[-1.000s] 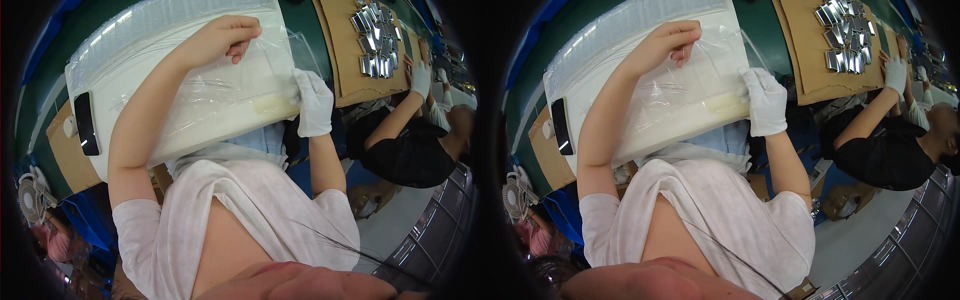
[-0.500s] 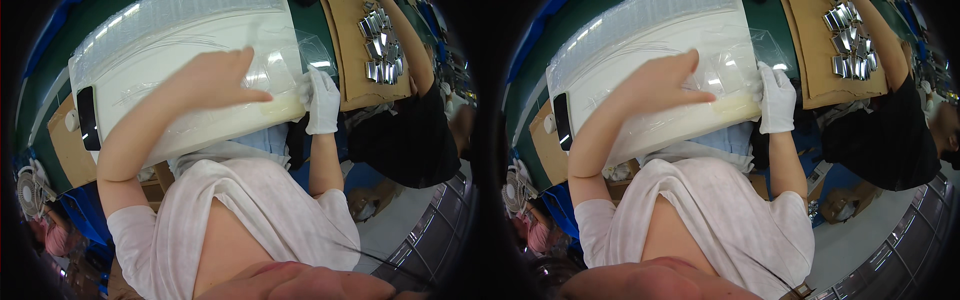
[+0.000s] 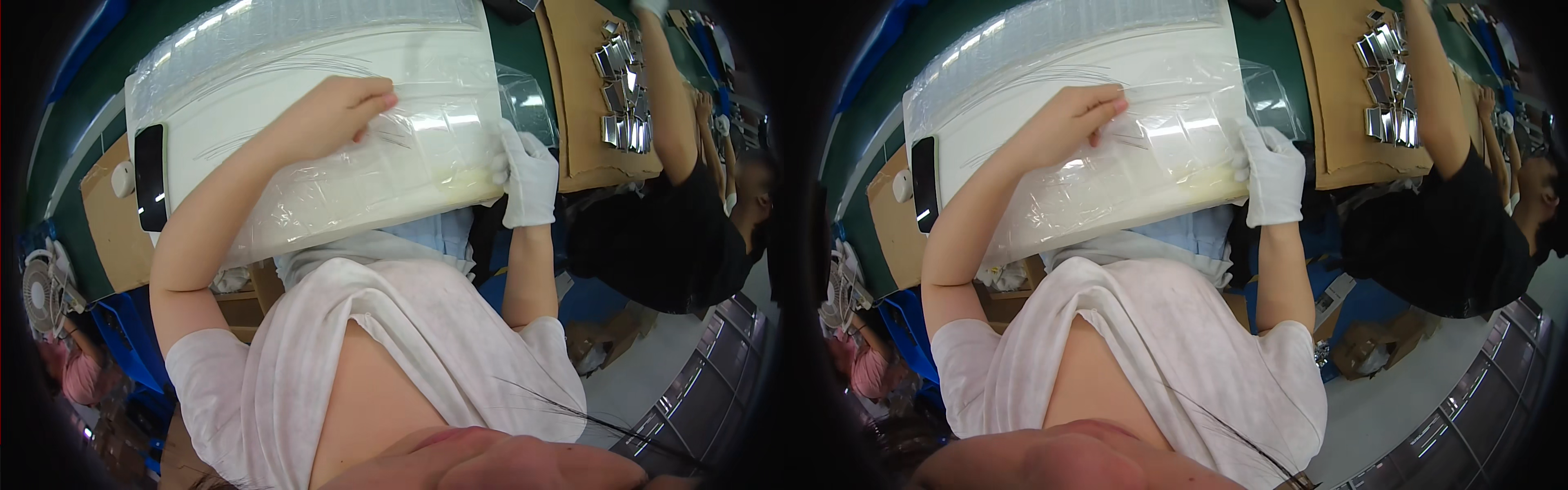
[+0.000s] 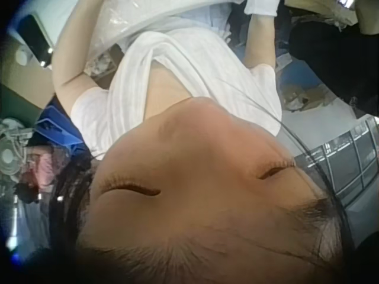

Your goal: The person inserts clear strips into plastic film pockets and fits the components into black housings by hand on an assembly line.

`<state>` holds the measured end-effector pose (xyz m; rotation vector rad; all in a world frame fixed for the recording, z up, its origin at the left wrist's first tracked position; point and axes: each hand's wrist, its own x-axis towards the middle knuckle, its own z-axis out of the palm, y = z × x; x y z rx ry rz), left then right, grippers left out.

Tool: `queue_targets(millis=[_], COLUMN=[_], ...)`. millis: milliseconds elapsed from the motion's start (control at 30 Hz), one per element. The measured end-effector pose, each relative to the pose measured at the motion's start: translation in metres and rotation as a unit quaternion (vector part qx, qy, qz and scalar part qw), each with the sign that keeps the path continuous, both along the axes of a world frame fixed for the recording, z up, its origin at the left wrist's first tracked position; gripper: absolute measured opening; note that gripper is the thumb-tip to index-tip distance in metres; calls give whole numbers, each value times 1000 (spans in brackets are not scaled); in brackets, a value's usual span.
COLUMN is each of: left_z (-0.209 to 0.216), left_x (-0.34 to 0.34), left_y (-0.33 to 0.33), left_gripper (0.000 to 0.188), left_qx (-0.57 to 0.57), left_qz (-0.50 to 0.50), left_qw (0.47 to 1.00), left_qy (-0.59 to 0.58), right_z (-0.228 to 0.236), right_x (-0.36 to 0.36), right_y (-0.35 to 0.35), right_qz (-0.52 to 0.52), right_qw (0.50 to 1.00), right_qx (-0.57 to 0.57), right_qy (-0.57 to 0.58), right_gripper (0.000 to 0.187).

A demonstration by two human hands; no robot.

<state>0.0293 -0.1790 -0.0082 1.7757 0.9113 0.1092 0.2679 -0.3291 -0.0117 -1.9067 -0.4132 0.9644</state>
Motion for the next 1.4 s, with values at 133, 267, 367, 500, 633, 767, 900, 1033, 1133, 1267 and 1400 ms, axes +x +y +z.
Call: queue_targets(millis=[133,267,367,500,633,767,900,1033,1133,1267,1400], left_z=[-5,-7,-8,8,-19,-23,-11,-2,10,16,20], left_x=[-15,-31,-47,-71,-82,-93,-107,-112,-112,-114,-115], left_y=[36,46,35,-14,-36,-33,-27,-6,10,14,-3], left_gripper=[35,37,39,43,33,26,19,17,16,15,14], left_qx=[-57,-88,-74,203,411,437,320,329,252,267,515], left_qz=[-6,-40,-25,-16,-60,-87,-41,96,95,89,84], left_qw=[998,995,995,978,908,893,945,937,954,949,853], left_qy=[25,21,-55,47,62,65,55,72,134,146,6], right_z=[10,18,21,14,18,-3,-9,-13,-11,-4,11], right_x=[1,10,22,1,-37,-65,-79,-77,-75,-78,-93], right_y=[1,-1,-4,-19,8,33,43,43,48,62,83], right_qz=[27,61,76,101,467,603,676,707,706,702,697], right_qw=[998,993,992,969,709,594,585,557,546,548,576], right_qx=[-30,-50,-21,46,301,325,254,204,221,196,73], right_qy=[46,83,100,-222,-434,-421,-369,-385,-393,-411,-420], right_gripper=[21,19,17,12,19,39,55,70,67,63,59])
